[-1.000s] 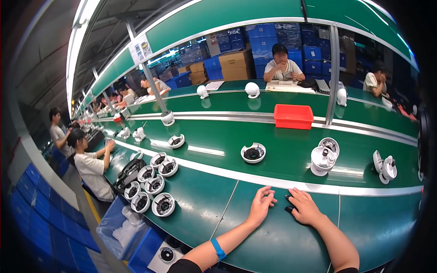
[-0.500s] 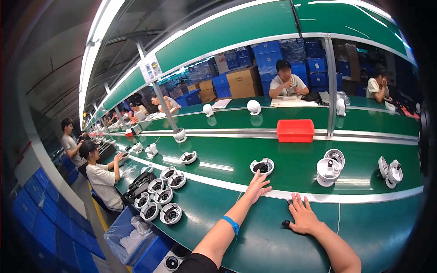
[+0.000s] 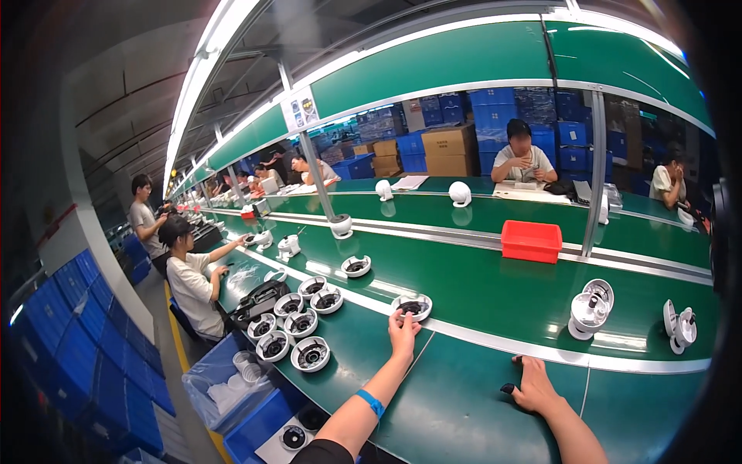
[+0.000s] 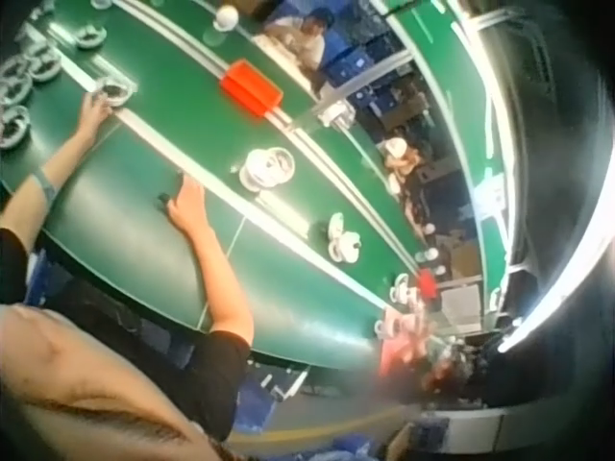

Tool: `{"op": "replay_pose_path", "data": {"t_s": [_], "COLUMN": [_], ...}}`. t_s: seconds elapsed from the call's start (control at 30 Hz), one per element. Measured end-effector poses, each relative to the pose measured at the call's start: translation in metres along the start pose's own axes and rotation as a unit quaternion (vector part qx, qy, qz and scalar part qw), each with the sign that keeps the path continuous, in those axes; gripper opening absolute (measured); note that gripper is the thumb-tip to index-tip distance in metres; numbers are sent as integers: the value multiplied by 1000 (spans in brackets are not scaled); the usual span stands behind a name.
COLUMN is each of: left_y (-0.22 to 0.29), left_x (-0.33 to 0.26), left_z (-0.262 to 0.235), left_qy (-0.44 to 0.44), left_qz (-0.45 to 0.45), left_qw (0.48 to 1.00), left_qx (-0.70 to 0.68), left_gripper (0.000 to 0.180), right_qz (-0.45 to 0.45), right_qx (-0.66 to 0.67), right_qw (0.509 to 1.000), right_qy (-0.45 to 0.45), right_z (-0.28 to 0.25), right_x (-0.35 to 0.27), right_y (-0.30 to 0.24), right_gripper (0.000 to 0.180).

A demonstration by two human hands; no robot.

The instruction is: Manually assembling dome-style security camera components on a factory production line.

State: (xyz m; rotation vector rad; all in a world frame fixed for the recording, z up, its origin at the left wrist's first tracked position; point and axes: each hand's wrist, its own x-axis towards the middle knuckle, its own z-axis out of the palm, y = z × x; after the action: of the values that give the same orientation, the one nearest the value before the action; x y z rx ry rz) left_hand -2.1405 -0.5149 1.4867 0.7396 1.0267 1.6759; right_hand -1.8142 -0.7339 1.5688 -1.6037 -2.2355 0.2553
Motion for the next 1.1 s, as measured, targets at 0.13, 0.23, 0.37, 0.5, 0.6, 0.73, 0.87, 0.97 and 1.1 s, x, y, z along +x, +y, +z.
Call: {"op": "replay_pose_path", "data": {"t_s": [0.13,0.23,0.37,0.5,0.6,0.73,0.87,0.97,1.1], "left_y": [40,71,56,64,60,33,-43,-123,-236], "left_x": [17,41,74,88,116,173,286,415,591], "left_z": [-89,-150,-202,-228,-251,-282,-326,-335,-342], "left_qy": [88,159,162,47,-124,-346,-384,-402,-424], "left_qz": [16,-3,-44,-140,-189,-115,-95,-73,-97], "left_qw": [995,985,981,979,972,929,917,912,900], "left_qx": [-46,-67,-96,-138,-64,62,48,22,31], "left_gripper": [48,57,78,78,76,78,75,71,69], "right_qz": [-65,-45,-69,-17,-35,-84,36,-74,-23], "right_qx": [-46,-47,-56,-47,-44,-10,204,106,205], "right_qw": [994,995,993,998,997,989,977,982,974], "right_qy": [80,76,80,37,47,123,50,138,97], "right_z": [41,81,162,220,277,335,411,501,628], "right_x": [15,37,87,121,168,246,357,483,638], "right_y": [-52,-90,-109,-160,-204,-272,-270,-200,-97], "right_gripper": [78,82,82,79,79,76,61,45,52]}}
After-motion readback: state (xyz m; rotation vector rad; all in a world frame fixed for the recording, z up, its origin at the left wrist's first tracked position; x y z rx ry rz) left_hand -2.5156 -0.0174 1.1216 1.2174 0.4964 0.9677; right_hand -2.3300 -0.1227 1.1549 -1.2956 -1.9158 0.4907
